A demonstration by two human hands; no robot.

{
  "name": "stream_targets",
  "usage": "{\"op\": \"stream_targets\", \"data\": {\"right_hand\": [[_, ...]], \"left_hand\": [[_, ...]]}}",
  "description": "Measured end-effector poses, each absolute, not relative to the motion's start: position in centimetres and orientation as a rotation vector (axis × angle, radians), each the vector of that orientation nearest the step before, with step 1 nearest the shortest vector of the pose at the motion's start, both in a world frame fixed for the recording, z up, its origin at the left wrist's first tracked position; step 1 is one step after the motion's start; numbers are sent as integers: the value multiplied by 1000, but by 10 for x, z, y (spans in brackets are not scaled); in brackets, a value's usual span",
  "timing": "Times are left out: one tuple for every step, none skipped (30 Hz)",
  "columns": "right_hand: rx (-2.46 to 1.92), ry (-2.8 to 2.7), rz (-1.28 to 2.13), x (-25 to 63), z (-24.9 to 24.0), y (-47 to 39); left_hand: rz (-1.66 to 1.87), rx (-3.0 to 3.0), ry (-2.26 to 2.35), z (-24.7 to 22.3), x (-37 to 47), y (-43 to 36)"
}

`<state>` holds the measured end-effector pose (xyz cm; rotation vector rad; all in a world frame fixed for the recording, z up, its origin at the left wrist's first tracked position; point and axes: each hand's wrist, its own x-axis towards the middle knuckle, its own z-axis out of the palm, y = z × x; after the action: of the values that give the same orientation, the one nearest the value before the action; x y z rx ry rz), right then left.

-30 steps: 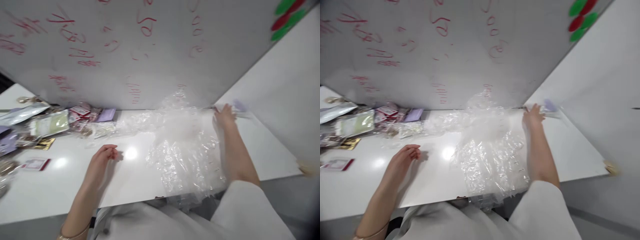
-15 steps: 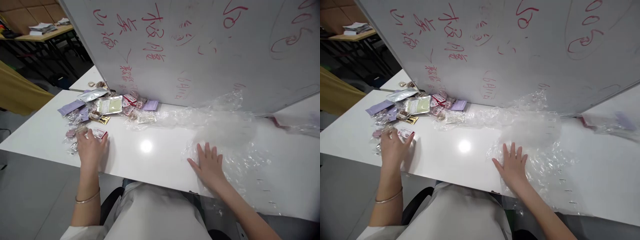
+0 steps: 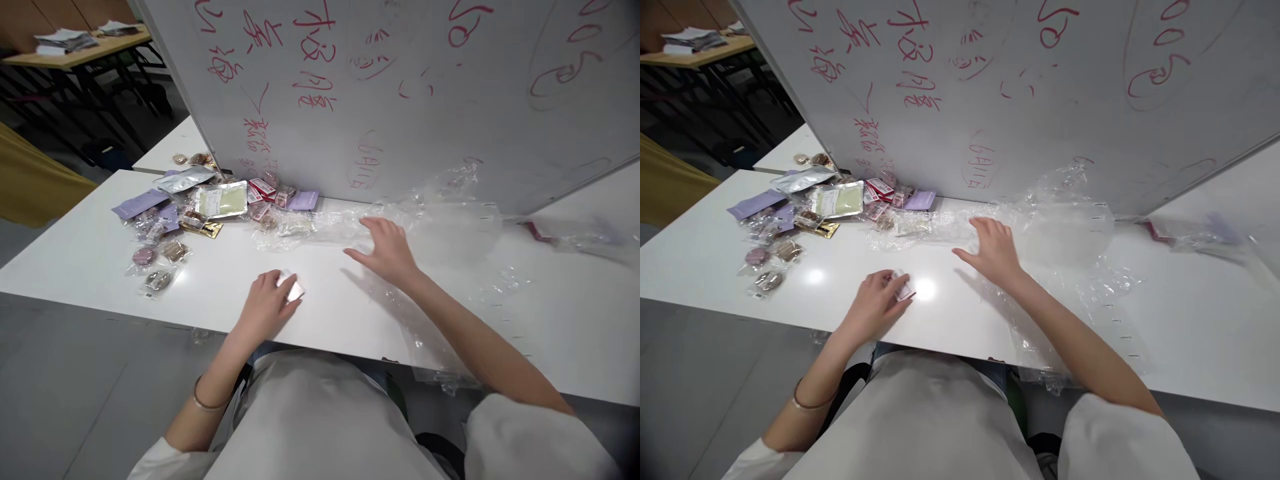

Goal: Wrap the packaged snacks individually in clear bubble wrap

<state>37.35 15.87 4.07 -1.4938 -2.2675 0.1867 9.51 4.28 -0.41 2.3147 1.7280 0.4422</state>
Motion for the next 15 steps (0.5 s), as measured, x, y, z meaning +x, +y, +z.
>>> {"op": "stream_targets", "data": {"right_hand": [[-1485, -2264, 209, 358, 40, 172], [-1480, -2265, 271, 346, 37, 184], [-1469, -2258, 371, 338, 35, 194], [-1428, -2224, 486, 333, 34, 202], [-1357, -2171, 600, 332, 35, 207], [-1258, -2100, 699, 333, 38, 209], [-1144, -2019, 770, 337, 43, 209], [-1034, -1940, 812, 341, 51, 208], [-942, -1875, 831, 346, 60, 206], [-870, -1826, 835, 351, 71, 203], [-819, -1790, 825, 354, 82, 200], [-784, -1763, 809, 356, 93, 198], [-756, -1743, 791, 356, 102, 197], [-736, -1728, 770, 354, 110, 195], [-725, -1713, 746, 351, 115, 193]], "left_hand": [[452, 2322, 1661, -4, 105, 44], [473, 2307, 1602, -3, 111, 45], [512, 2264, 1555, -2, 114, 47], [578, 2187, 1532, -1, 114, 50], [677, 2073, 1539, 1, 111, 54], [802, 1924, 1575, 3, 105, 60], [939, 1743, 1630, 5, 96, 68], [1061, 1545, 1678, 8, 87, 77], [1151, 1353, 1699, 11, 78, 88], [1196, 1190, 1672, 15, 70, 98], [1194, 1079, 1587, 19, 64, 109], [1185, 1011, 1462, 25, 61, 118], [1172, 977, 1319, 31, 61, 126], [1157, 967, 1172, 38, 64, 131], [1139, 970, 1036, 45, 70, 134]]}}
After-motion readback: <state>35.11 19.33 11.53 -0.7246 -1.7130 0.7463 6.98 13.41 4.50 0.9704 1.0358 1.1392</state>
